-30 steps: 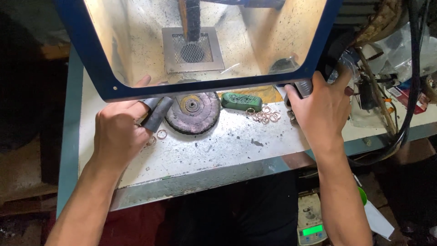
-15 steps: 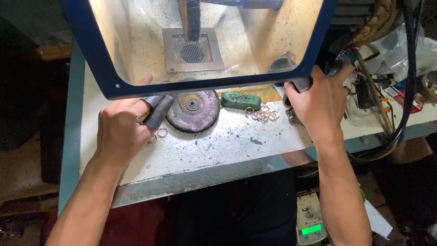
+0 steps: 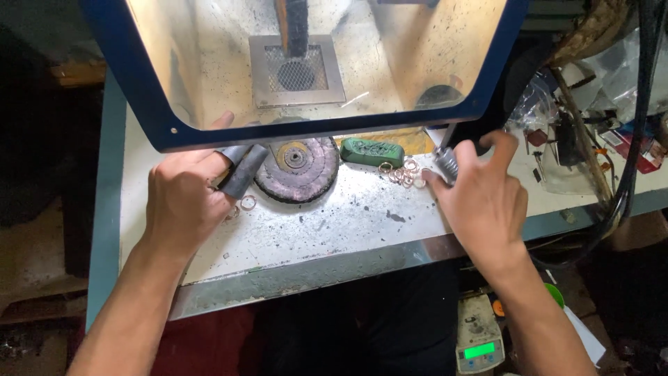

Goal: Polishing small metal rings using a handheld rotary tool and a stationary polishing wheel at a workbench.

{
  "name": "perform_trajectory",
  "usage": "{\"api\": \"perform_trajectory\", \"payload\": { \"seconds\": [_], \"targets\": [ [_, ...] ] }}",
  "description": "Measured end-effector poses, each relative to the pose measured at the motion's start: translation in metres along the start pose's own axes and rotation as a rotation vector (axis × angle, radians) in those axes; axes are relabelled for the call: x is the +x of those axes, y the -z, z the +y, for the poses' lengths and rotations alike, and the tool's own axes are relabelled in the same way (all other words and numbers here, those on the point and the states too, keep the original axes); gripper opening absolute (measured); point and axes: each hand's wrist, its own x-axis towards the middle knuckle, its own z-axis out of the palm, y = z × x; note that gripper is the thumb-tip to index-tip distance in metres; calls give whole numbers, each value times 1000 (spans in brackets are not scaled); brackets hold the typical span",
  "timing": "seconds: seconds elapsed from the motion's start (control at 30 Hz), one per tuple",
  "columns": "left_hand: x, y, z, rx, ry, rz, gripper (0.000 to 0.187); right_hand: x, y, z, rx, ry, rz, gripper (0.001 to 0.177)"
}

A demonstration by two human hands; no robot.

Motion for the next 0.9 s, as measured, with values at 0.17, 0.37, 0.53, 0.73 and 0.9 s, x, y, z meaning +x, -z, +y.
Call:
{"api": "perform_trajectory", "payload": {
  "seconds": [0.17, 0.37, 0.53, 0.73, 0.9],
  "targets": [
    [1, -1, 4, 0, 14, 9, 25, -12, -7, 0, -19, 48, -9, 49],
    [3, 1, 8, -43, -7, 3, 25, -14, -21, 3, 35, 75, -11, 38],
    [0, -2, 6, -22, -14, 9, 21, -16, -30, 13, 135, 68, -65, 36],
    [-2, -9, 3, 1, -40, -47, 25, -21, -22, 15, 370, 38, -118, 26],
    [-1, -11, 6, 0, -71, -49, 24, -17, -14, 7, 412, 66, -198, 31]
  ]
}}
